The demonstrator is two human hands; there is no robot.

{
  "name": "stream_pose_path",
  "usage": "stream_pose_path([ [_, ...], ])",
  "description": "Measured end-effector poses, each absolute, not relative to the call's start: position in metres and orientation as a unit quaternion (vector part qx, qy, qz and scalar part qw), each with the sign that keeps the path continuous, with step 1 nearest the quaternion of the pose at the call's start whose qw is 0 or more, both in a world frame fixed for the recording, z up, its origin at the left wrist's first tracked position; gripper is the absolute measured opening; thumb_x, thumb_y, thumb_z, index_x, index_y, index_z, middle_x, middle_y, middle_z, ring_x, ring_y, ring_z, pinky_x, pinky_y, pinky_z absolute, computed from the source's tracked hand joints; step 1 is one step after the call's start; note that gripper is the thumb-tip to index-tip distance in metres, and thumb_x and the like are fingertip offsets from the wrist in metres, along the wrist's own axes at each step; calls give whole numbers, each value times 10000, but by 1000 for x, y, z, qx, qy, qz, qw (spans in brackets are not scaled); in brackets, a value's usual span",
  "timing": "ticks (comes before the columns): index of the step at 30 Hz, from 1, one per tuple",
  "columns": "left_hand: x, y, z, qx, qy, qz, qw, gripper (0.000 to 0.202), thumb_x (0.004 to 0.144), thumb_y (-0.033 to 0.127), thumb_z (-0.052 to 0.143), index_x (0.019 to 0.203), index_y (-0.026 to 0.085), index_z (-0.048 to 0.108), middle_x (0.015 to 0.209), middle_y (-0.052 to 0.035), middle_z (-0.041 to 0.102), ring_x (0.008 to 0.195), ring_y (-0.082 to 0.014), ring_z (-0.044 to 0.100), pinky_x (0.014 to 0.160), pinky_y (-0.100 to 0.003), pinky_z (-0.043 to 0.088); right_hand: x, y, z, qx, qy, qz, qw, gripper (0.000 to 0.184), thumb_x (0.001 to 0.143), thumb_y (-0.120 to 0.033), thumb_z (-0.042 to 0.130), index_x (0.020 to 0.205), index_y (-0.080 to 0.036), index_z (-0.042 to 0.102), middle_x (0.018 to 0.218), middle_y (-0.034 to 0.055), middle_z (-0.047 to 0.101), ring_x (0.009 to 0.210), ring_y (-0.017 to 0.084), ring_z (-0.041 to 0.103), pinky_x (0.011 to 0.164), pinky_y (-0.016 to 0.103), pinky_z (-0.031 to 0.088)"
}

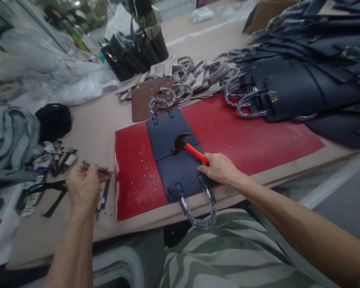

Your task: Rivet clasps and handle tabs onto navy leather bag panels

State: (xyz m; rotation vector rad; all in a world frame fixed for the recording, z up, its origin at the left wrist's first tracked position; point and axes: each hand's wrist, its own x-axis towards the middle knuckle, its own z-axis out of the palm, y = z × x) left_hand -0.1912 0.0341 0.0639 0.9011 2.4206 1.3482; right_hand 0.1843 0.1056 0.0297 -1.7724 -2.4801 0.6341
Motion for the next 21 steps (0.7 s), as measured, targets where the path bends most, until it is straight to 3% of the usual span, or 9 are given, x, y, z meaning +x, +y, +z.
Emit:
stream_pose_path([
  [2,-141,25,61,289,720,578,253,306,736,324,672,960,196,508,681,35,664,594,-177,685,649,-350,597,184,106,30,-570,-795,205,12,279,836,-463,632,918,-197,643,798,72,710,732,232,655,574,288,325],
  [4,-89,18,52,294,637,592,396,524,688,387,758,1114,213,508,734,21,690,673,-199,719,688,-371,610,184,106,30,-572,-794,205,8,283,839,-466,632,928,-198,646,809,71,715,742,230,660,576,286,332],
  [7,-30,12,34,292,564,584,505,587,688,406,805,1177,206,549,860,-23,731,824,-213,741,793,-377,606,183,105,31,-571,-796,203,9,278,843,-458,634,941,-197,648,825,71,721,758,227,666,586,285,344],
  [12,-1,14,16,356,563,550,504,292,776,357,753,937,156,616,887,-66,749,819,-194,738,781,-325,601,184,104,31,-570,-797,199,21,282,850,-456,625,942,-191,647,837,81,723,770,236,670,595,288,351],
  [21,2,10,14,461,604,499,416,100,885,276,616,919,182,608,934,-60,754,876,-184,728,784,-306,594,185,103,28,-569,-794,213,35,290,838,-449,630,968,-191,659,857,92,728,792,241,671,611,287,374],
])
